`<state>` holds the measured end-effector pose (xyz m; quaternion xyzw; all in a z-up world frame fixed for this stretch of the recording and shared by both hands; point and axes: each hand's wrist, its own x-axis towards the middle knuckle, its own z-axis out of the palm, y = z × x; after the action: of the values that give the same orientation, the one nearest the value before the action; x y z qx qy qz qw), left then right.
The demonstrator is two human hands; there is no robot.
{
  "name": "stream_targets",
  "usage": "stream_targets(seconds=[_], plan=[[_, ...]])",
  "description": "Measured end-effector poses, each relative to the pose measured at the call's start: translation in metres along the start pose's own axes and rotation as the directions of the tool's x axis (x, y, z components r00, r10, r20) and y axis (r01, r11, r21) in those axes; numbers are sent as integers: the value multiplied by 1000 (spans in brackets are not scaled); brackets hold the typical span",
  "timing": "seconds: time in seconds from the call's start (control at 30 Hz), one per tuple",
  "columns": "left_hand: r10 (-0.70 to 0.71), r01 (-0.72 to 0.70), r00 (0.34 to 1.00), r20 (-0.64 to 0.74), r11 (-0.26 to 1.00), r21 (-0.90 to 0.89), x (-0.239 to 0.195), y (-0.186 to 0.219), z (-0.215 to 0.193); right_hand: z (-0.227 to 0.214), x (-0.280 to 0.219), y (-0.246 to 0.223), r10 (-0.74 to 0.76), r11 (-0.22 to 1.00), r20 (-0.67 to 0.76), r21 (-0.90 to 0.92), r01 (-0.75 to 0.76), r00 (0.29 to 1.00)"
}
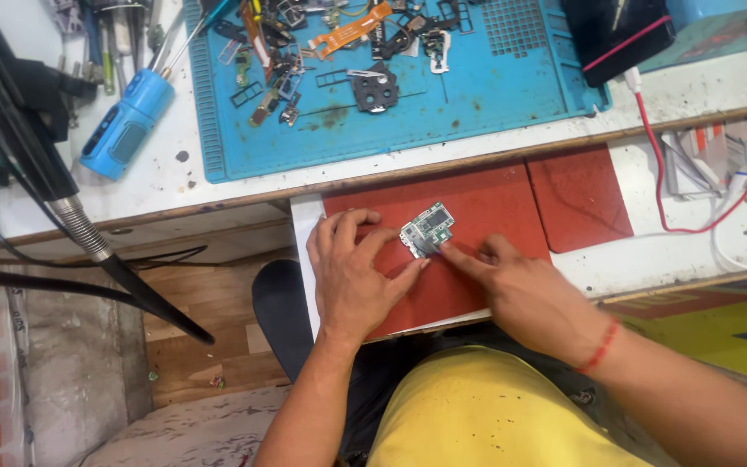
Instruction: The person uses a purple pen-like tool to repeatedly rub and clean the surface of a small circuit board placed on a red mat. The person holds the board steady with one hand while scrubbing specific areas with the tool in the other hand.
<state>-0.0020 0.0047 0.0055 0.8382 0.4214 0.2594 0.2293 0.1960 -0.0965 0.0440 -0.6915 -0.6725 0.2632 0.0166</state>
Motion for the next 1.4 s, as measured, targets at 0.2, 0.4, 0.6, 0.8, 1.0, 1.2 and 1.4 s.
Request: stream_targets(seconds=[0.2, 0.4, 0.6, 0.8, 1.0, 1.2, 1.4], plan=[[-38, 38, 999, 0, 999, 5, 2, 2, 1, 7, 24, 6, -55, 996, -130, -83, 45, 990], [11, -11, 1000, 0, 1000, 29, 2, 3, -1, 8, 15, 14, -88, 995, -135, -58, 81, 987], [-4, 4, 1000, -6, 1000, 31, 4, 4, -1, 4, 20, 17, -89, 992, -146, -104, 75, 985], [15, -14, 999, -29, 1000, 21, 2, 3, 0, 3, 21, 27, -98, 995, -213, -46, 90, 972], [13, -12, 999, -33, 1000, 17, -1, 3, 3, 5, 12, 31, -65, 996, -157, -66, 55, 985], [42, -40, 999, -32, 997, 60, -1, 6, 3, 0, 2, 30, 0, 1000, -185, -12, -2, 983], [117, -113, 993, -29, 987, 110, 3, 8, 2, 4, 1, 19, -50, 998, -152, 26, 54, 987]])
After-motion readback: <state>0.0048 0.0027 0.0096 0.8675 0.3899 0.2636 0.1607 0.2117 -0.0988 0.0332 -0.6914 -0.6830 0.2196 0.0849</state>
